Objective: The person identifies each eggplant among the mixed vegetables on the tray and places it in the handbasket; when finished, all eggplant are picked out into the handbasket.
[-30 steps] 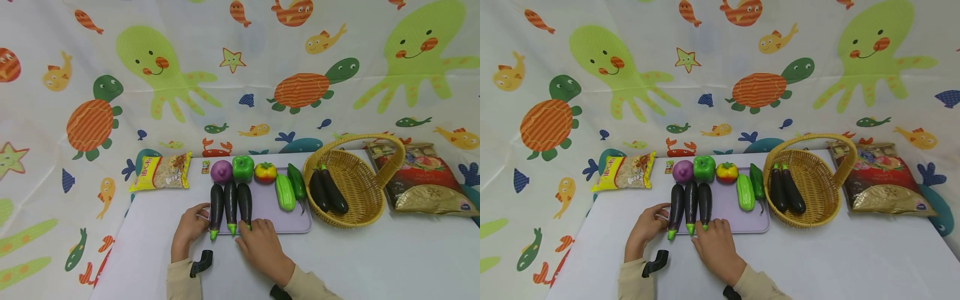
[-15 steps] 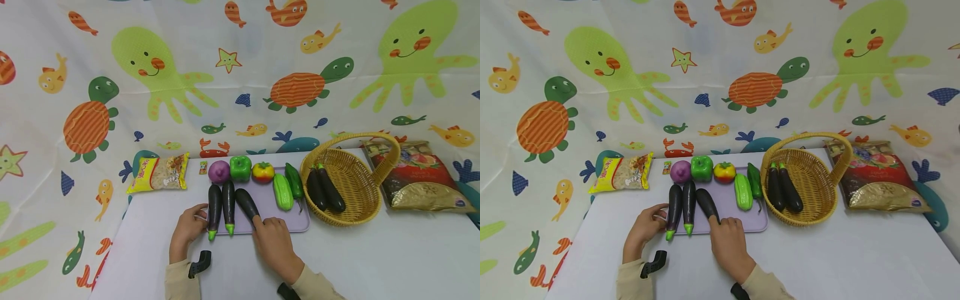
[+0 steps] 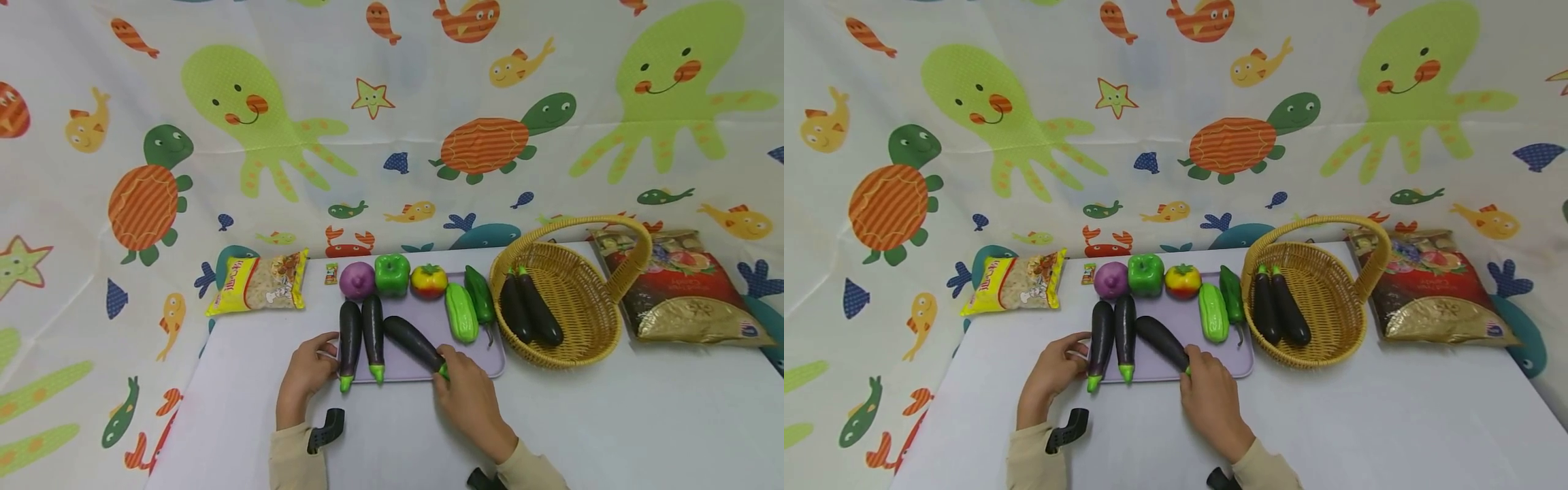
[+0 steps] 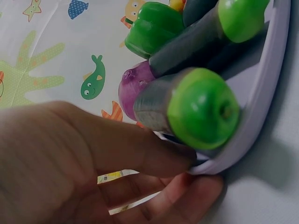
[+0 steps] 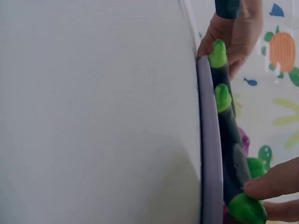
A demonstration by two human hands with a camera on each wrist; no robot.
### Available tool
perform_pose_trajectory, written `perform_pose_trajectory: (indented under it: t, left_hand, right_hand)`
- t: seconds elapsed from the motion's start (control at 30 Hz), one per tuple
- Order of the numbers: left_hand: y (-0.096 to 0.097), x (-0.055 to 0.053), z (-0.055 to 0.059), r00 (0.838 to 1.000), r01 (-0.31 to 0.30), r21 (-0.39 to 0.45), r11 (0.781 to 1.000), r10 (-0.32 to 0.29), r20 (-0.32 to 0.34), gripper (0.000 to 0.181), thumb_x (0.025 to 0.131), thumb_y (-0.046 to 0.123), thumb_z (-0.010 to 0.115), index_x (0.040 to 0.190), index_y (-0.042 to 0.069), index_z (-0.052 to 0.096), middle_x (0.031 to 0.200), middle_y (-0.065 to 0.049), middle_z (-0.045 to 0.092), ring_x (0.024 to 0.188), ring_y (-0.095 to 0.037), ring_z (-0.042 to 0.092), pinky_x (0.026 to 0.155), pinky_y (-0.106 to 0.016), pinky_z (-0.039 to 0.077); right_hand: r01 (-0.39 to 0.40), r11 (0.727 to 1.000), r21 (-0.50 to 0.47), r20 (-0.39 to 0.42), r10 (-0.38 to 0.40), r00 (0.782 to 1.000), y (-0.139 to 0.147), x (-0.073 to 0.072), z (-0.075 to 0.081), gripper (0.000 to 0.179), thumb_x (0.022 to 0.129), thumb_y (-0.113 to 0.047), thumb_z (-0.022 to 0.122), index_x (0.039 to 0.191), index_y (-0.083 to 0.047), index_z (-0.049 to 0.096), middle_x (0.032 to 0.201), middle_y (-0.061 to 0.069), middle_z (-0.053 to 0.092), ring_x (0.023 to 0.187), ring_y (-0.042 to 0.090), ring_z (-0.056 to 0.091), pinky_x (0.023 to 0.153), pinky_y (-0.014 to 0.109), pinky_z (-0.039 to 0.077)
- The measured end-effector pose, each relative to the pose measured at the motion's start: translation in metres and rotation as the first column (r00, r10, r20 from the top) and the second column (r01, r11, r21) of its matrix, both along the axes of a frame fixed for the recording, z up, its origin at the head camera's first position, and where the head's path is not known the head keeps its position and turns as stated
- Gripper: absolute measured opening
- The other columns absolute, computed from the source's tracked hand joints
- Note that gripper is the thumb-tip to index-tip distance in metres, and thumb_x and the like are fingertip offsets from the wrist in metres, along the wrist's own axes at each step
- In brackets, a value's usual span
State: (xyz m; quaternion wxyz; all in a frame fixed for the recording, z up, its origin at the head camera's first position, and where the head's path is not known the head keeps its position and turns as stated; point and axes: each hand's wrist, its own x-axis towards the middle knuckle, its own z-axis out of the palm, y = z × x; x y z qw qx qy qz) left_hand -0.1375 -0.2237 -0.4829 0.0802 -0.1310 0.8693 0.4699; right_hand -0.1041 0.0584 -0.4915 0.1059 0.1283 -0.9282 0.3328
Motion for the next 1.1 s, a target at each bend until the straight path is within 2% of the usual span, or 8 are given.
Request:
perform_pose_trajectory:
  t: [0.33, 0.47, 0.63, 0.83, 0.93, 1.03, 1.1]
  left_hand:
    - [0.0, 0.0, 0.0, 1.0, 0.0, -0.007, 1.0, 0.0, -0.001, 0.059, 0.076, -0.015, 0.058, 0.134, -0.002, 0.062, 0.1, -0.013, 0.065, 0.069, -0.016, 0.062, 0.061, -0.03, 0.052]
    - [0.0, -0.001, 0.001, 1.0, -0.004, -0.013, 1.0, 0.004, -0.009, 0.06, 0.075, -0.015, 0.058, 0.134, -0.002, 0.063, 0.099, -0.013, 0.065, 0.069, -0.016, 0.062, 0.06, -0.029, 0.051]
    - [0.0, 0.0, 0.002, 1.0, -0.001, 0.005, 1.0, 0.001, -0.002, 0.06, 0.076, -0.016, 0.058, 0.134, -0.003, 0.062, 0.1, -0.014, 0.064, 0.071, -0.016, 0.063, 0.061, -0.03, 0.052]
    - [0.0, 0.0, 0.001, 1.0, -0.005, 0.0, 1.0, 0.005, -0.001, 0.06, 0.075, -0.015, 0.058, 0.134, -0.003, 0.062, 0.099, -0.013, 0.064, 0.071, -0.016, 0.063, 0.062, -0.031, 0.052]
    - [0.0, 0.0, 0.0, 1.0, -0.007, -0.006, 1.0, 0.007, 0.003, 0.06, 0.076, -0.015, 0.058, 0.134, -0.002, 0.062, 0.099, -0.012, 0.064, 0.071, -0.016, 0.063, 0.062, -0.031, 0.052]
    - [0.0, 0.0, 0.0, 1.0, -0.008, -0.008, 1.0, 0.008, 0.004, 0.06, 0.076, -0.015, 0.058, 0.134, -0.002, 0.062, 0.1, -0.013, 0.064, 0.071, -0.016, 0.063, 0.062, -0.031, 0.052]
    - [0.0, 0.0, 0.0, 1.0, -0.006, -0.009, 1.0, 0.006, 0.006, 0.06, 0.076, -0.015, 0.058, 0.134, -0.002, 0.062, 0.1, -0.013, 0.064, 0.071, -0.016, 0.063, 0.063, -0.031, 0.053]
  right_hand:
    - [0.025, 0.982, -0.186, -0.062, -0.038, 0.997, 0.015, 0.0, -0.008, 0.04, 0.076, 0.015, 0.074, 0.114, 0.002, 0.067, 0.106, 0.018, 0.071, 0.096, 0.033, 0.07, 0.078, 0.049, 0.055]
    - [0.02, 0.972, -0.235, -0.069, -0.037, 0.997, 0.021, -0.002, -0.009, 0.04, 0.077, 0.016, 0.072, 0.116, 0.005, 0.068, 0.111, 0.019, 0.072, 0.104, 0.036, 0.069, 0.086, 0.051, 0.054]
    - [0.02, 0.96, -0.281, -0.062, -0.039, 0.997, 0.025, -0.003, -0.011, 0.04, 0.079, 0.013, 0.074, 0.117, 0.002, 0.069, 0.11, 0.016, 0.073, 0.102, 0.032, 0.07, 0.082, 0.05, 0.055]
    - [0.032, 0.947, -0.32, -0.077, -0.06, 0.995, 0.027, -0.002, -0.014, 0.039, 0.076, 0.011, 0.08, 0.113, -0.001, 0.073, 0.106, 0.013, 0.075, 0.099, 0.027, 0.071, 0.079, 0.045, 0.057]
    - [0.048, 0.919, -0.391, -0.032, -0.066, 0.997, 0.029, -0.001, -0.014, 0.038, 0.078, 0.011, 0.079, 0.114, -0.001, 0.074, 0.109, 0.014, 0.075, 0.095, 0.024, 0.072, 0.078, 0.035, 0.059]
    - [0.066, 0.872, -0.486, 0.041, -0.053, 0.998, 0.03, 0.001, -0.013, 0.036, 0.081, 0.01, 0.077, 0.115, -0.002, 0.074, 0.108, 0.013, 0.075, 0.091, 0.017, 0.072, 0.075, 0.023, 0.057]
    - [0.073, 0.839, -0.539, 0.077, -0.038, 0.996, 0.031, 0.001, -0.012, 0.034, 0.083, 0.009, 0.075, 0.115, -0.003, 0.074, 0.106, 0.012, 0.074, 0.089, 0.014, 0.071, 0.075, 0.019, 0.056]
